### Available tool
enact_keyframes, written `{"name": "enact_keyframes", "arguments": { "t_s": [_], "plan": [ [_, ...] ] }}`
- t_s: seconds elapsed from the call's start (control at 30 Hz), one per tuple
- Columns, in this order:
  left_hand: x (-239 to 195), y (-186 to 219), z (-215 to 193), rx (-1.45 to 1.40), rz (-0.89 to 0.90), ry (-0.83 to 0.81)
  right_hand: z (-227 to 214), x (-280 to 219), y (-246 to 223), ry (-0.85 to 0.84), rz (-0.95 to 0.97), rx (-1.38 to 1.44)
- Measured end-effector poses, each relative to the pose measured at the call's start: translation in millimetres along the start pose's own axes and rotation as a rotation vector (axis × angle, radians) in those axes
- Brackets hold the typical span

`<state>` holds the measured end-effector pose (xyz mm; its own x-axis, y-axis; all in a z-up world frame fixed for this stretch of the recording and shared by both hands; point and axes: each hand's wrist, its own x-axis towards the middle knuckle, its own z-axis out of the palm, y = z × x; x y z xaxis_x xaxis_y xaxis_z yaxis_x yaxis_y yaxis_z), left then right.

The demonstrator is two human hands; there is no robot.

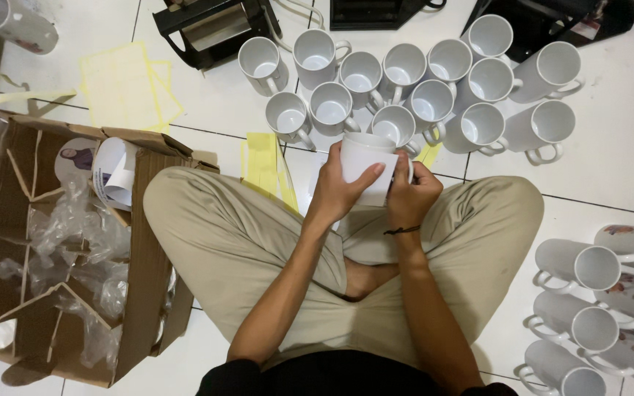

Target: The person sits on the floor and applies printed stickers to white ceramic mugs. They unwrap a mug from plastic, place a sticker on the side, smooth it down with their fingers, and then place the mug on the floor among others.

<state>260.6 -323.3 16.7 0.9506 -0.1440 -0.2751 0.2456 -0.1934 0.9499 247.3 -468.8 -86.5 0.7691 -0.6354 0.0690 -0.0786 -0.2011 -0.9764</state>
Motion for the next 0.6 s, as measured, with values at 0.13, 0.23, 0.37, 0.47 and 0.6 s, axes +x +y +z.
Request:
{"name": "enact_keyframes", "arguments": {
  "t_s": [0.13,0.23,0.37,0.47,0.6],
  "plan": [
    [3.4,-8.8,0.8,0.016,-0.015,0.039,2.8,-2.1,17.7,-0.002,-0.018,-0.023],
    [4.6,-7.7,-0.3,0.002,-0.030,0.055,3.2,-2.6,13.8,-0.010,-0.036,-0.026],
    [3.6,-3.7,-1.5,0.000,-0.057,0.064,4.3,-4.9,11.8,-0.012,-0.046,-0.044],
    [3.7,-3.4,-1.9,-0.008,-0.075,0.074,5.8,-4.8,20.5,-0.002,-0.061,-0.057],
    [4.6,-5.6,-1.6,-0.001,-0.081,0.082,6.1,-6.2,13.0,-0.005,-0.079,-0.074]
  ]
}}
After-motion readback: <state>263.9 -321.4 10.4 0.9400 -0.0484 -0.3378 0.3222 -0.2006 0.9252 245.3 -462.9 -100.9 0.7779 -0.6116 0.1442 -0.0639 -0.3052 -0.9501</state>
